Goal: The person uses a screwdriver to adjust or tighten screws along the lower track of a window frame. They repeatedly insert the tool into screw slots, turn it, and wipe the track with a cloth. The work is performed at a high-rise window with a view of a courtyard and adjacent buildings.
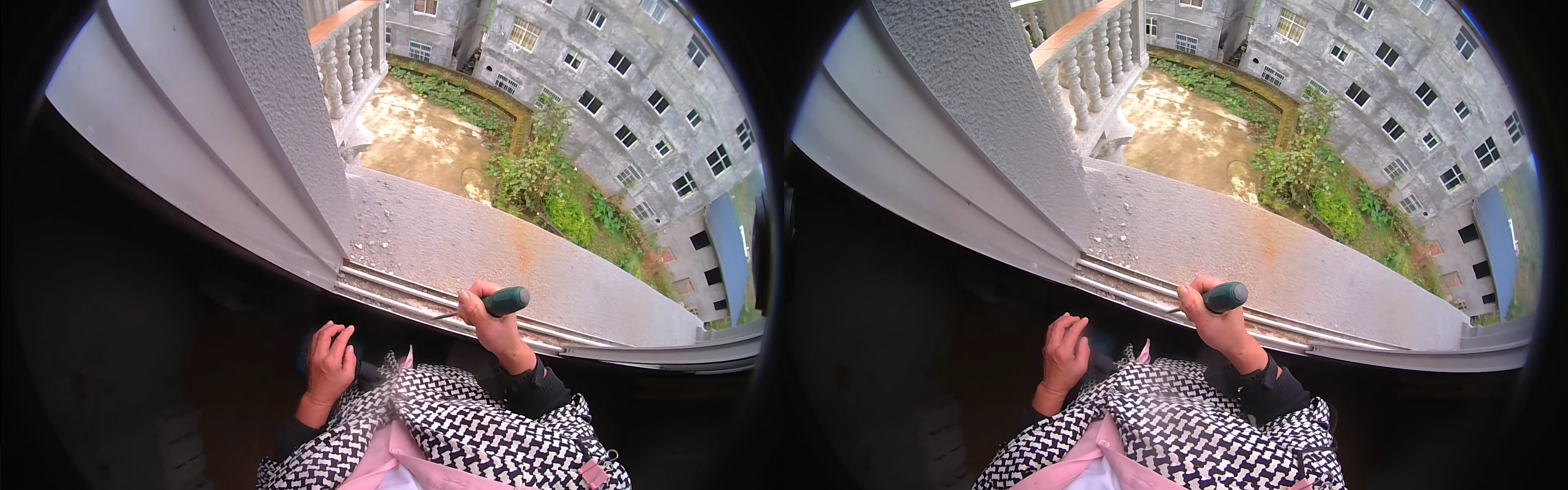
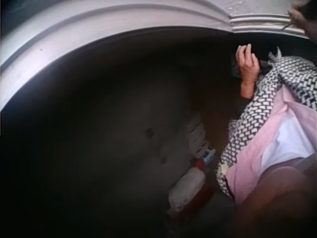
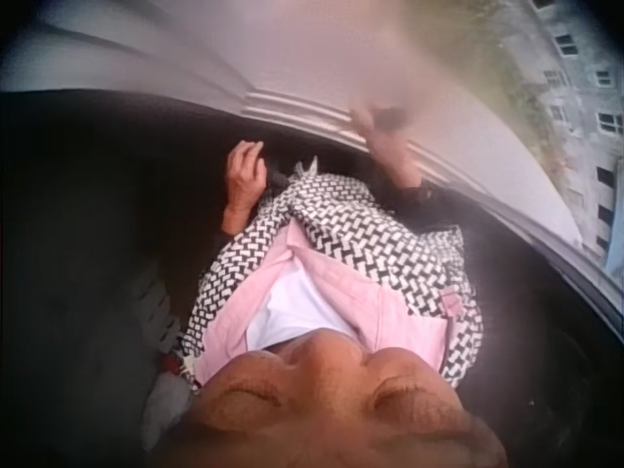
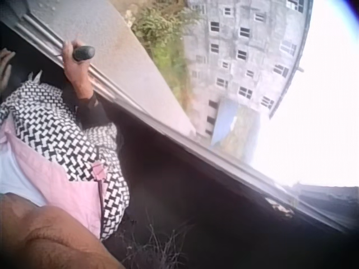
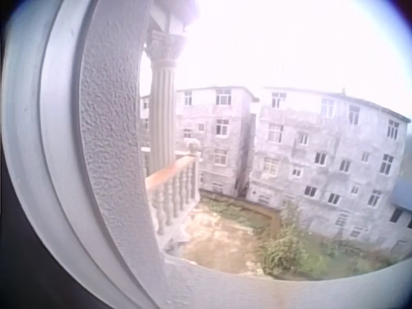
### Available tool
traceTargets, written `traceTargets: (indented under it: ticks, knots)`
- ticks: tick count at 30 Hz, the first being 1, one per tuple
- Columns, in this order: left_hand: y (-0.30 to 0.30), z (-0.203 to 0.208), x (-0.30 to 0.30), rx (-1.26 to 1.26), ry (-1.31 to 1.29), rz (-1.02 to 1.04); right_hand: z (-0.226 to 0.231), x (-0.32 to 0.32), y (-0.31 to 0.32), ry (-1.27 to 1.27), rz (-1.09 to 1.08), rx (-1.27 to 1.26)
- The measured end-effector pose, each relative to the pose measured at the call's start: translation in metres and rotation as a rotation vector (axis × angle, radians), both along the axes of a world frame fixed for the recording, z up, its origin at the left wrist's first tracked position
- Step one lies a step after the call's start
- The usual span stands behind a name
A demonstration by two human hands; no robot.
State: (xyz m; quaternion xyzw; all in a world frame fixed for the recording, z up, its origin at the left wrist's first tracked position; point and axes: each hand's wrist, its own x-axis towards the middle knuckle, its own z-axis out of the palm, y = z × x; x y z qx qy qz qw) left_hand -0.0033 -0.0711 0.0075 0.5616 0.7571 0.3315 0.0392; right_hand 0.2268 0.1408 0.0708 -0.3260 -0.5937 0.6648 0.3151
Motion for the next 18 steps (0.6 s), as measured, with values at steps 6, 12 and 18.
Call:
traceTargets:
  ticks: [6,12,18]
  knots:
    - [0.006,0.004,0.000,-0.005,0.008,-0.048,-0.060,-0.019,-0.025,0.464,0.197,-0.086]
    - [0.021,0.005,-0.008,-0.002,0.063,-0.084,-0.067,-0.096,-0.015,0.696,0.314,-0.272]
    - [0.020,0.003,-0.010,-0.037,0.046,-0.088,-0.048,-0.030,0.012,0.671,0.172,-0.207]
